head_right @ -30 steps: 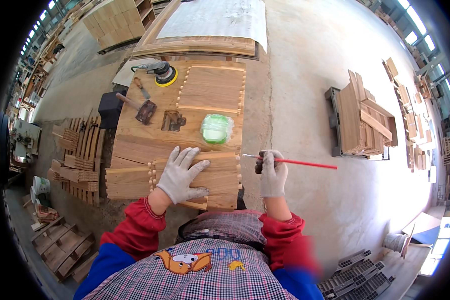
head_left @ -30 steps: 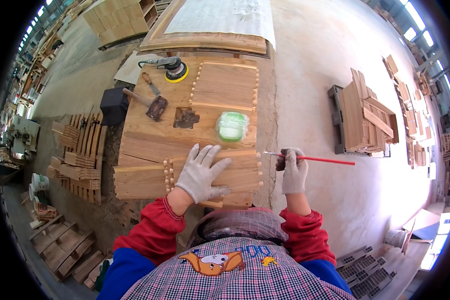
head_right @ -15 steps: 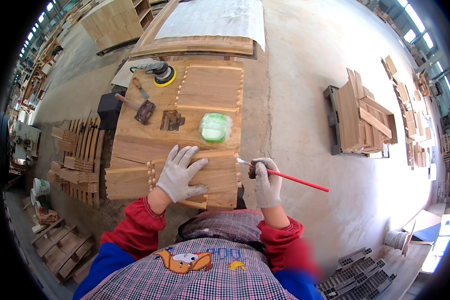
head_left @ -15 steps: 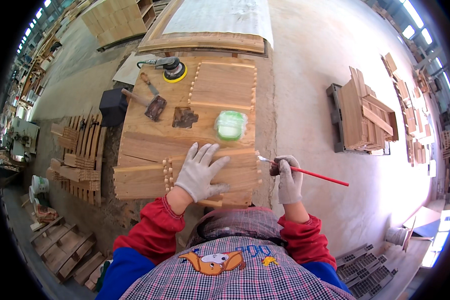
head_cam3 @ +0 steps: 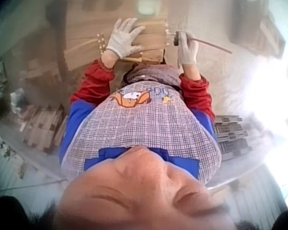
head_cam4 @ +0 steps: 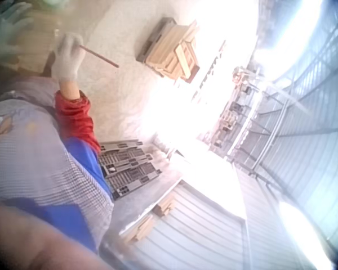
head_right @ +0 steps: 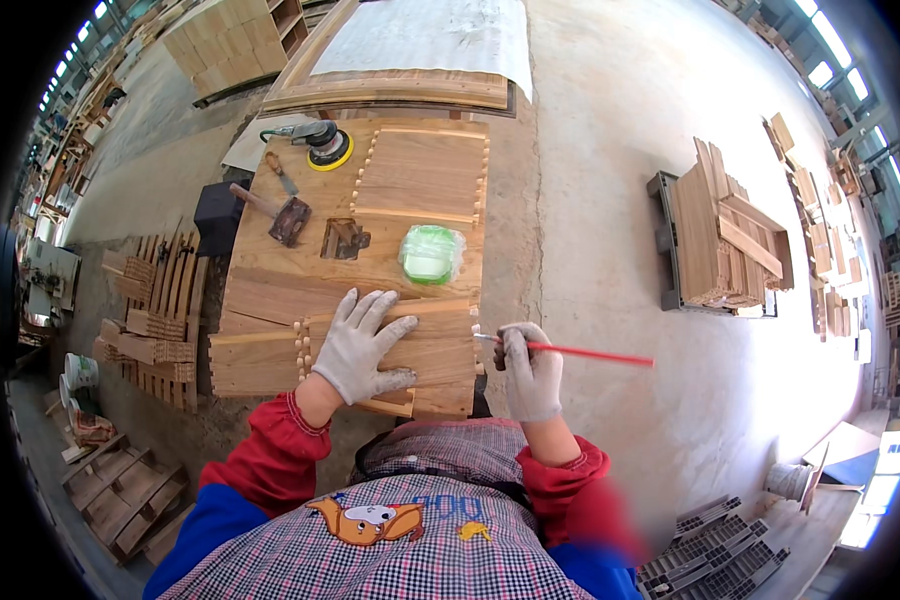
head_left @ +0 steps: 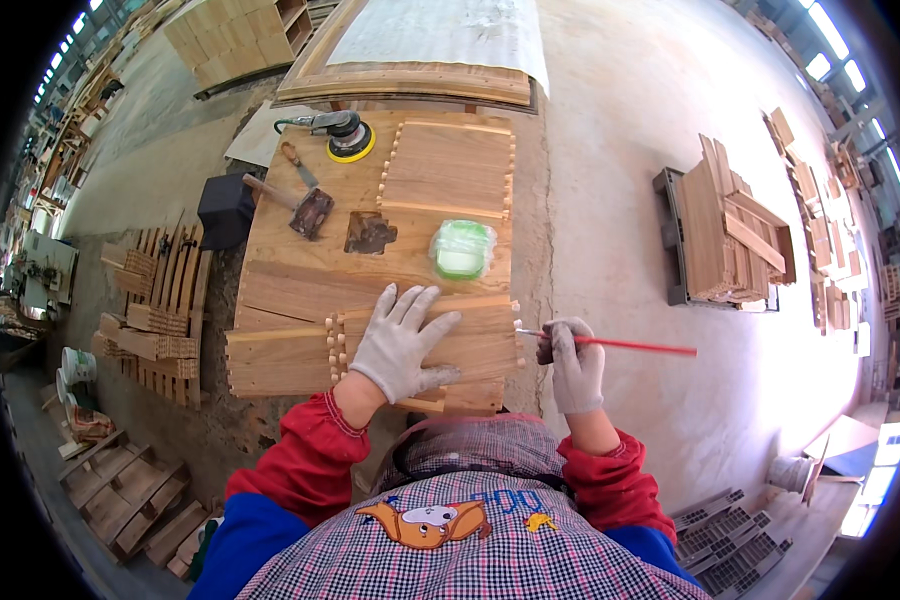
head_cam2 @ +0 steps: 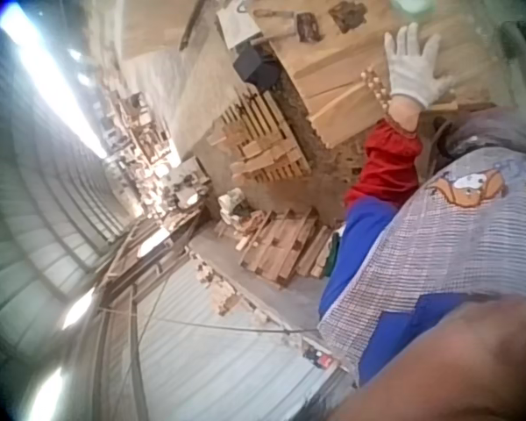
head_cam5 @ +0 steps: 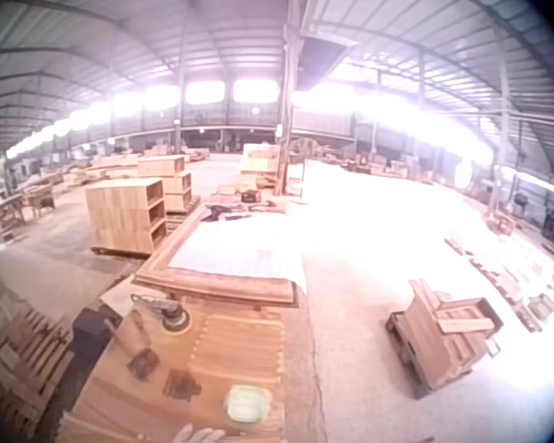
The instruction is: The person applies glue to the edges of wooden planks using a small brush. They repeatedly dip the brush into a container of white adhesive and carefully coat the finger joints on the wood pieces.
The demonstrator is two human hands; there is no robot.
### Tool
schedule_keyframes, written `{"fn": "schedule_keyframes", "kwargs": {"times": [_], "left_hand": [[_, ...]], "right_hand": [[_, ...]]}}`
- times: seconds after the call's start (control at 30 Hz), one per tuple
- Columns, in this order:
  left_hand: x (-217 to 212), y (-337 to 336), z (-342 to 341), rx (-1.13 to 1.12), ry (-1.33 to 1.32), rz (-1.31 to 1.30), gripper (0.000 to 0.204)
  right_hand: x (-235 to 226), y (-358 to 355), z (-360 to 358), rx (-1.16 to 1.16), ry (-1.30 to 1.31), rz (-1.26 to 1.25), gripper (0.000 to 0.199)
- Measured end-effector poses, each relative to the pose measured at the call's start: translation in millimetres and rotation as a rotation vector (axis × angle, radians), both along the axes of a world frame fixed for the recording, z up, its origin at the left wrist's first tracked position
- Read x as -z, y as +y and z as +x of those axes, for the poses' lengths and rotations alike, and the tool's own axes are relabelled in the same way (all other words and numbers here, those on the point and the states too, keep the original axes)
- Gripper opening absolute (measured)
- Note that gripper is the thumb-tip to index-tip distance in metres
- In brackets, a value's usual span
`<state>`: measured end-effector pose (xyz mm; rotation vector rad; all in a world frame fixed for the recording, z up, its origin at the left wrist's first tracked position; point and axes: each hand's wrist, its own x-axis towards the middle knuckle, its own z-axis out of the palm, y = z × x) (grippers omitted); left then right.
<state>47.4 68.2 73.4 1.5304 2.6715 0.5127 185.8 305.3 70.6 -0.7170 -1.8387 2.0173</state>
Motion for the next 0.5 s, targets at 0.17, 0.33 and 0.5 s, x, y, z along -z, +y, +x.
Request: {"fn": "schedule_keyframes", "kwargs": {"times": [0.17, 0.33, 0.5], "left_hand": [[-0.4, -1.0, 0.0, 0.003, 0.005, -0.018, 0.075], [-1.0, -0.3, -0.2, 0.001, -0.002, -0.010, 0.074], [-0.7, -0.8, 0.4, -0.005, -0.005, -0.019, 0.074]], "right_hand": [[-0.5, 9.1, -24.2, 0.048, 0.010, -0.125, 0.021], [3.8, 6.5, -17.9, 0.058, -0.014, -0.045, 0.021], [1.8, 0.0, -0.6, 0.063, 0.005, -0.018, 0.021]]}}
